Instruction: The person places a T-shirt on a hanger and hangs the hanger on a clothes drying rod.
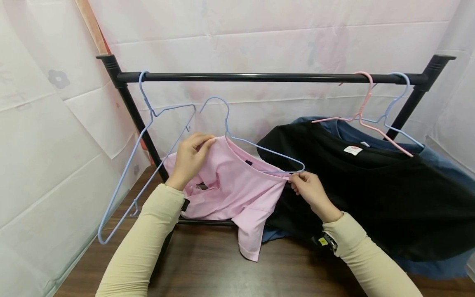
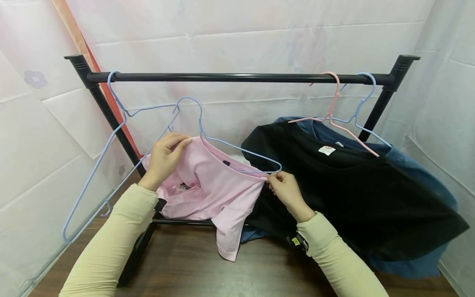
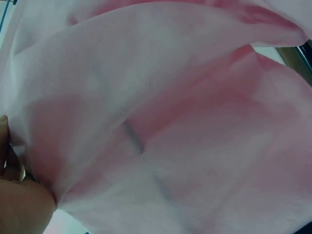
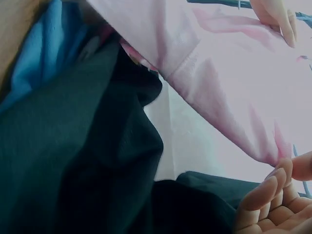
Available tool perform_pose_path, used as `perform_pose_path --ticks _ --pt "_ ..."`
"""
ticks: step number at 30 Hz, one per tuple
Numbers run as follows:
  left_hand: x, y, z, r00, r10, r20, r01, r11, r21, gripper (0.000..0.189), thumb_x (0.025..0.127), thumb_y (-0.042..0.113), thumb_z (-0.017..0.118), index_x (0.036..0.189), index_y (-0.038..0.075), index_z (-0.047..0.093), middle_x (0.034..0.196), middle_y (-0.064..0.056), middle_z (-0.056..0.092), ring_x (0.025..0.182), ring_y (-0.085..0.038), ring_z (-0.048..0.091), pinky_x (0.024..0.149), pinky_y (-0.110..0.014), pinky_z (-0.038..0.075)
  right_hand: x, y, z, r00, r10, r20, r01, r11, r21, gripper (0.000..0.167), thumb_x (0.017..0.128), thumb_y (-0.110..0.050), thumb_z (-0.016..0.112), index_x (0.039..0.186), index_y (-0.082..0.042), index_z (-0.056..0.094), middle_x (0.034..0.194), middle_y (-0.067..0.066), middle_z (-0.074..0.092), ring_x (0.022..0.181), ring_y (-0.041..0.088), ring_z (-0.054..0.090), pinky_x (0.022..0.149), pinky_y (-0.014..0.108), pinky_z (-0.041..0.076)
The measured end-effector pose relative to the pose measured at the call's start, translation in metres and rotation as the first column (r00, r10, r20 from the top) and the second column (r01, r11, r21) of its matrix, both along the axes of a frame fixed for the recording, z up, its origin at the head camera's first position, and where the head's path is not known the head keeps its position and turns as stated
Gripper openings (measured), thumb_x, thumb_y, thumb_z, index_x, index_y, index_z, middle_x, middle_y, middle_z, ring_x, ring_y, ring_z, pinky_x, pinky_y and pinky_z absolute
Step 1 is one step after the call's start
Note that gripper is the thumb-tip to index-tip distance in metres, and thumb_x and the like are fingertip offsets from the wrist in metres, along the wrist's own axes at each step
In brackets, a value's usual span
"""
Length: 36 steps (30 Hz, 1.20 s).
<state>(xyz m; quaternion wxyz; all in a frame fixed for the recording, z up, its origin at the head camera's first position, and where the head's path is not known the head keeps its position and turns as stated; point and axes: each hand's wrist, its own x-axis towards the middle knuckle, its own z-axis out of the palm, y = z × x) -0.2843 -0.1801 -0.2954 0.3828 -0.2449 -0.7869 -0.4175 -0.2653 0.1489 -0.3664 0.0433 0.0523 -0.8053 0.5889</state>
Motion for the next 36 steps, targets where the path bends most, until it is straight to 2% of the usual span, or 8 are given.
perform_pose_path --ticks 6,14,28,36 --pt "0.001 0.0 0.0 1.0 0.005 0.002 -0.005 1.0 -0.003 0.013 0.092 0.008 0.068 0.097 -0.001 0.076 0.095 -0.015 0.072 0.083 -0.017 0.063 0.072 -0.009 0.044 -0.001 0.012 0.004 1.0 -0.007 -0.025 0.006 1.0 -0.017 0.018 0.091 -0.009 0.058 0.079 0.005 0.058 0.06 -0.008 0.052 0.059 0.005 0.05 0.056 0.02 0.046" --pt "0.0 0.0 -0.002 1.0 0.008 -0.018 -0.008 1.0 -0.015 0.013 0.092 0.009 0.068 0.097 0.0 0.076 0.092 -0.014 0.072 0.08 -0.016 0.062 0.07 -0.011 0.045 0.0 0.024 0.01 0.998 -0.031 -0.05 0.03 0.999 -0.021 0.013 0.091 -0.008 0.057 0.082 -0.001 0.062 0.061 -0.01 0.052 0.06 0.005 0.05 0.057 0.02 0.047" --pt "-0.001 -0.004 -0.004 1.0 -0.007 -0.027 0.007 1.0 -0.025 0.015 0.093 0.007 0.066 0.1 -0.003 0.075 0.093 -0.015 0.071 0.083 -0.019 0.061 0.075 -0.011 0.044 -0.003 0.032 0.026 0.989 -0.07 -0.127 0.065 0.997 -0.038 0.015 0.093 -0.011 0.059 0.085 0.001 0.064 0.062 -0.012 0.054 0.06 0.004 0.052 0.057 0.02 0.048" --pt "-0.003 -0.005 -0.004 0.996 -0.005 -0.085 0.005 1.0 0.002 0.015 0.093 0.005 0.065 0.099 -0.004 0.074 0.091 -0.016 0.07 0.083 -0.02 0.062 0.077 -0.013 0.046 -0.001 0.034 0.04 0.983 -0.075 -0.169 0.061 0.994 -0.088 0.017 0.092 -0.009 0.059 0.077 -0.011 0.065 0.061 -0.014 0.054 0.059 0.002 0.05 0.056 0.018 0.046"
